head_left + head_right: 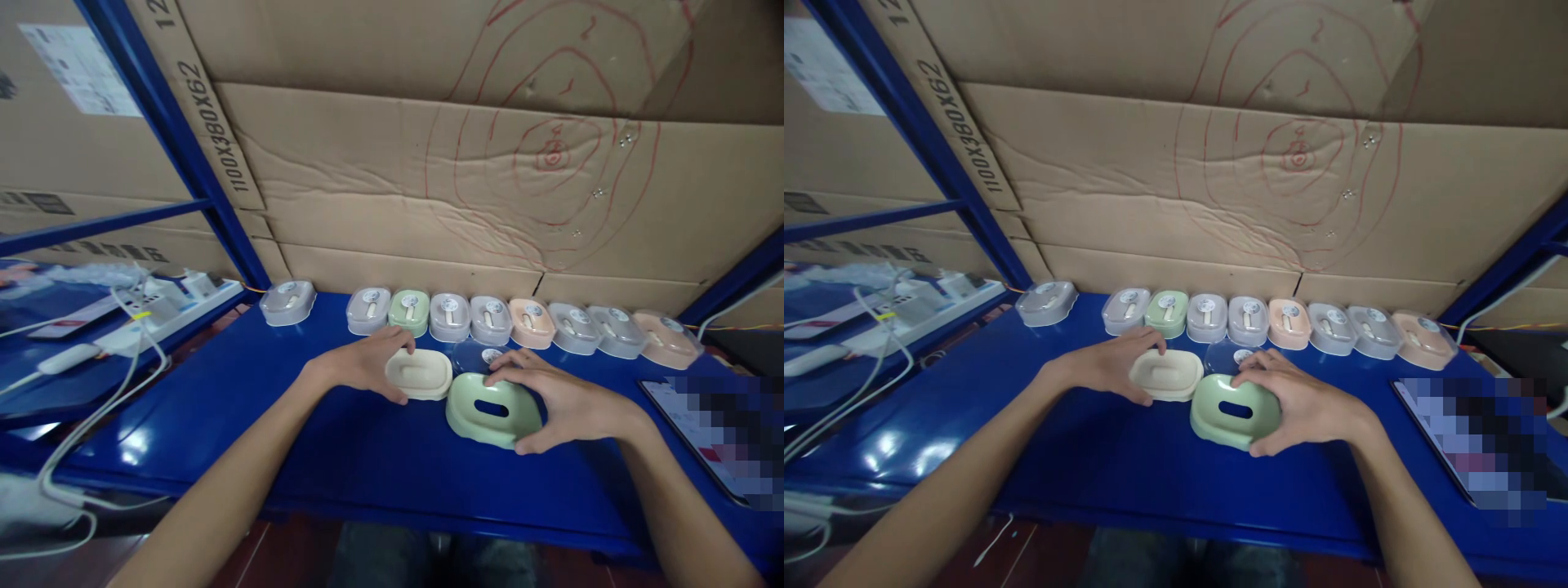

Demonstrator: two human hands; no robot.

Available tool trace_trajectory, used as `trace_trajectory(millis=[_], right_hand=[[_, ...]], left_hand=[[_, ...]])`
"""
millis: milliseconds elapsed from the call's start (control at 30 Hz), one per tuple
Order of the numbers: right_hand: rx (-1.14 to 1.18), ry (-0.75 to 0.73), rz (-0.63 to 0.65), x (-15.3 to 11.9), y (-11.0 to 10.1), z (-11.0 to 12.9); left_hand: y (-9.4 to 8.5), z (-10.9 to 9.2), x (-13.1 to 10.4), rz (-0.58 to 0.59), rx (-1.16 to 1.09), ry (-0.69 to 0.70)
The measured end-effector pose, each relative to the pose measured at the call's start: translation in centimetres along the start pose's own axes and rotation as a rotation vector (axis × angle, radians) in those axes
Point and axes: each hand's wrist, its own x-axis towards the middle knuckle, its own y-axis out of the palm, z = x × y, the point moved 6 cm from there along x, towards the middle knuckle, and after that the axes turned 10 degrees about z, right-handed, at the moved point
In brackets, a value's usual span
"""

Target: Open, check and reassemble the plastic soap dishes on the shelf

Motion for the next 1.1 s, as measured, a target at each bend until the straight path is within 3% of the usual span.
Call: trace_trajectory(millis=[100,233,600,933,1100], right_hand=[[-0.007,0.057,0.069,0.1,0.3,0.3],[-0.02,0.077,0.059,0.3,0.1,1.2],[-0.072,0.078,0.0,1.5,1.6,2.1],[-0.07,0.12,-0.003,1.4,1.6,2.0],[-0.095,0.149,-0.01,1.4,2.3,1.1]], left_hand=[[-0.3,-0.3,-0.3,0.032,0.003,-0.05],[-0.3,-0.6,-0.4,0.043,0.009,-0.062],[0.5,1.6,0.1,-0.022,0.0,-0.021],[-0.2,0.4,-0.4,-0.004,0.01,-0.045],[-0.2,0.1,-0.4,0.044,0.052,-0.125]])
